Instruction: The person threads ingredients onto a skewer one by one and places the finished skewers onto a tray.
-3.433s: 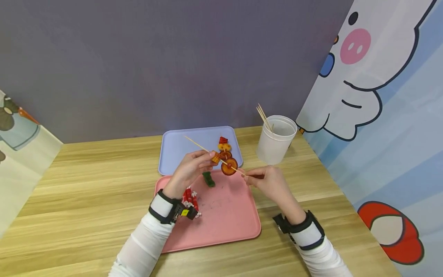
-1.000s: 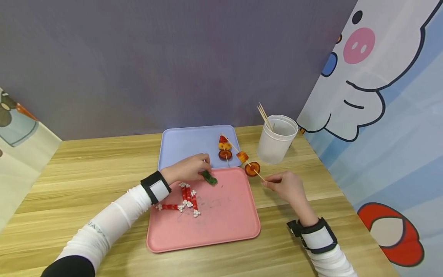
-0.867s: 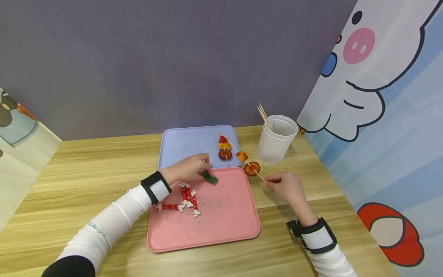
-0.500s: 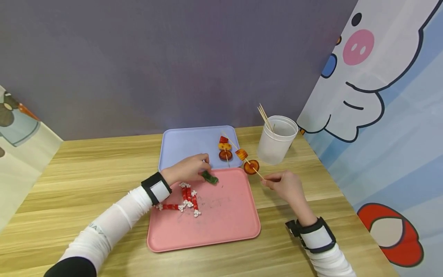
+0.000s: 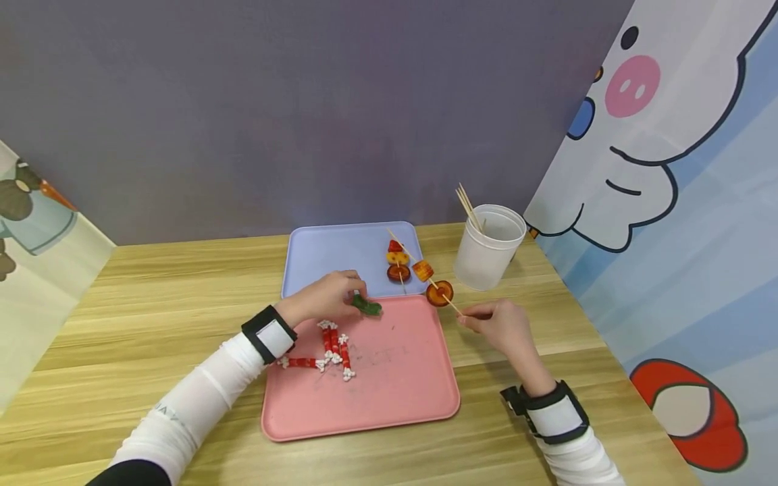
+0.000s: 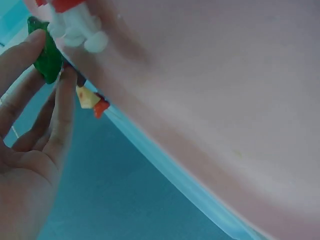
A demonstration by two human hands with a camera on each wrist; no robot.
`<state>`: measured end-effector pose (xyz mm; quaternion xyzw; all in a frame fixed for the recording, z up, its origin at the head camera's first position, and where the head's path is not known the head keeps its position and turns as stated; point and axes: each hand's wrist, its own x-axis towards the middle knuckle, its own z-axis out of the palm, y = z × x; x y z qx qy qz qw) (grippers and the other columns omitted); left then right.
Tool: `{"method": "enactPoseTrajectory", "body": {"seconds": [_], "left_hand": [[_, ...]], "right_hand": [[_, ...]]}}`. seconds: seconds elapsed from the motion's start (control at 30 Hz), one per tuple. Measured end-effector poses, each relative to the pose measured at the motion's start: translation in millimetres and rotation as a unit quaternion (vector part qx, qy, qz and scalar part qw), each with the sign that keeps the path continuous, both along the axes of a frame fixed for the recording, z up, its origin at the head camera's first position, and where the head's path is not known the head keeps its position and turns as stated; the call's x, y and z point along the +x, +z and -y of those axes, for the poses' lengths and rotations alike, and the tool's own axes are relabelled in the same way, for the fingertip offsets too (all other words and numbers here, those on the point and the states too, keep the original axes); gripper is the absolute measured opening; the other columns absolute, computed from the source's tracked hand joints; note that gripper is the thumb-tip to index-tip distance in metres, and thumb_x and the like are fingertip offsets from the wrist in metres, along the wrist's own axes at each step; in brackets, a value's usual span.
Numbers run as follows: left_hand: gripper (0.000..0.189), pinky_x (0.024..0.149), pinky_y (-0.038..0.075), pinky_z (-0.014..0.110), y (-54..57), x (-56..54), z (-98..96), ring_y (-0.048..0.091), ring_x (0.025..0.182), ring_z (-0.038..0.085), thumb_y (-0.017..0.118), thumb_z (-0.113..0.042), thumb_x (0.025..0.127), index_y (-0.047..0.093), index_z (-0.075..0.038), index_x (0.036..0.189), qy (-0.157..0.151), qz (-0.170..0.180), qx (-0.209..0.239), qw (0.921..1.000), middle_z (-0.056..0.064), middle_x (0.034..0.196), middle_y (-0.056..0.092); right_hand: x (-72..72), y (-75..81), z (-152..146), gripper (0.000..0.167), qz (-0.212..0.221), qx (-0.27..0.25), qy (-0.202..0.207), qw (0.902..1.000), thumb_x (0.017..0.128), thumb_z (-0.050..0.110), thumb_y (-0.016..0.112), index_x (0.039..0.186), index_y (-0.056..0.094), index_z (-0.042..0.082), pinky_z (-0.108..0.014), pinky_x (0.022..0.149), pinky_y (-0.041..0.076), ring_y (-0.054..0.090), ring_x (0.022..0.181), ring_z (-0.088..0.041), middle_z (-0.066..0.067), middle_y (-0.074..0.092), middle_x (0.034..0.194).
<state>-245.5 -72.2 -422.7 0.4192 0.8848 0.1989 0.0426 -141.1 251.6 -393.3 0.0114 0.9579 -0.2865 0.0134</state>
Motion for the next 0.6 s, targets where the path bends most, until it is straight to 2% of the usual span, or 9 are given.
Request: {"method": "enactPoseTrajectory", "body": {"seconds": [0.17, 0.3, 0.43, 0.6], "left_hand": [[0.014, 0.068, 0.051, 0.021, 5.7, 1.8, 7.6, 0.062, 0.076, 0.014, 0.075, -0.012, 0.078, 0.067, -0.012, 0.09, 0.054, 0.024, 0.071, 0.9957, 0.001, 0.087, 0.063], [0.015, 0.068, 0.053, 0.023, 10.8, 6.4, 14.1, 0.065, 0.075, 0.016, 0.075, -0.013, 0.077, 0.067, -0.009, 0.09, 0.12, 0.039, 0.143, 0.9816, 0.004, 0.088, 0.066], [0.019, 0.069, 0.054, 0.029, 18.6, 13.3, 19.8, 0.066, 0.076, 0.017, 0.076, -0.017, 0.078, 0.069, -0.009, 0.093, 0.193, 0.057, 0.211, 0.9565, 0.006, 0.091, 0.068], [0.02, 0.072, 0.054, 0.032, 30.1, 19.4, 26.4, 0.066, 0.078, 0.017, 0.078, -0.023, 0.078, 0.071, -0.012, 0.093, 0.262, 0.075, 0.286, 0.9187, 0.004, 0.09, 0.071]], "right_hand": [[-3.1, -0.4, 4, 0.03, 0.0, -0.021, 0.003, 0.9998, 0.082, 0.036, 0.072, 0.098, 0.076, 0.011, -0.029, 0.059, 0.049, 0.065, 0.068, -0.009, -0.005, 0.074, 0.082], [-4.6, 1.0, 9, 0.027, -0.013, -0.033, 0.008, 0.9994, 0.083, 0.031, 0.073, 0.098, 0.076, 0.01, -0.028, 0.059, 0.048, 0.065, 0.068, -0.008, -0.005, 0.074, 0.079], [-4.8, 4.1, 15, 0.023, -0.026, -0.044, 0.017, 0.9986, 0.082, 0.027, 0.074, 0.098, 0.076, 0.009, -0.027, 0.058, 0.048, 0.066, 0.067, -0.009, -0.005, 0.074, 0.079], [-3.8, 7.1, 23, 0.02, -0.039, -0.065, 0.028, 0.9967, 0.081, 0.022, 0.075, 0.095, 0.077, 0.009, -0.025, 0.056, 0.049, 0.068, 0.067, -0.011, -0.007, 0.074, 0.08]]}}
